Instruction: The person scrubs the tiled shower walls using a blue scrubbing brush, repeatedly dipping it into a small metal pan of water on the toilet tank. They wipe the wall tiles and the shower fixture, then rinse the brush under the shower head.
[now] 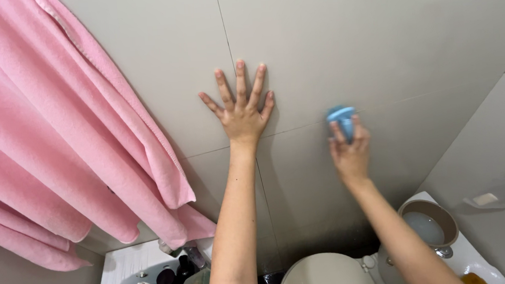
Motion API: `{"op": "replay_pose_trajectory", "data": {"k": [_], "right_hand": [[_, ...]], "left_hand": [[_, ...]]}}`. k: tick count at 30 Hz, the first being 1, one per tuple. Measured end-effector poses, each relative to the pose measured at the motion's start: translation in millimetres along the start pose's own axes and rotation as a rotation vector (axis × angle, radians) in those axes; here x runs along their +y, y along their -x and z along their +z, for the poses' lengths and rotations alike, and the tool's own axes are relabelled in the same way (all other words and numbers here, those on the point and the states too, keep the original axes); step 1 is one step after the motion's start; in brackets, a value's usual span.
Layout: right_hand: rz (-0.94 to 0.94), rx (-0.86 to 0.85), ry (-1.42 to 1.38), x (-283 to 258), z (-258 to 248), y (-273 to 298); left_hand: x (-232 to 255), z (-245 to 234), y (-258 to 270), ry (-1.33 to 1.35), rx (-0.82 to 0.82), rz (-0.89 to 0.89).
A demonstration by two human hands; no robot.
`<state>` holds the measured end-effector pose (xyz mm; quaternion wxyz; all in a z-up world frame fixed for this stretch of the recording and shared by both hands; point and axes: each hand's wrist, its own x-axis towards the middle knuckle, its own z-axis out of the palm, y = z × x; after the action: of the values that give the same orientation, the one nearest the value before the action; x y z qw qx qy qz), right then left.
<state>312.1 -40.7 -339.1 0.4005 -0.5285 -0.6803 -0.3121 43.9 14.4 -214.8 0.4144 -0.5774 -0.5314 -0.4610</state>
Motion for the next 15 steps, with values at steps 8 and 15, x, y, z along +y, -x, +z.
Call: {"op": "replay_pose_trajectory", "data": {"k": [8, 15], "right_hand": [[0.180, 0.080, -0.114, 20.5, -7.5, -38.7], [0.133, -0.072, -0.124, 1.5, 1.6, -1.9]], "left_hand": [[0.5, 1.2, 0.0, -0.002, -0.001, 0.001], [-0.7, 2.4, 2.9, 0.003, -0.017, 0.005]]}}
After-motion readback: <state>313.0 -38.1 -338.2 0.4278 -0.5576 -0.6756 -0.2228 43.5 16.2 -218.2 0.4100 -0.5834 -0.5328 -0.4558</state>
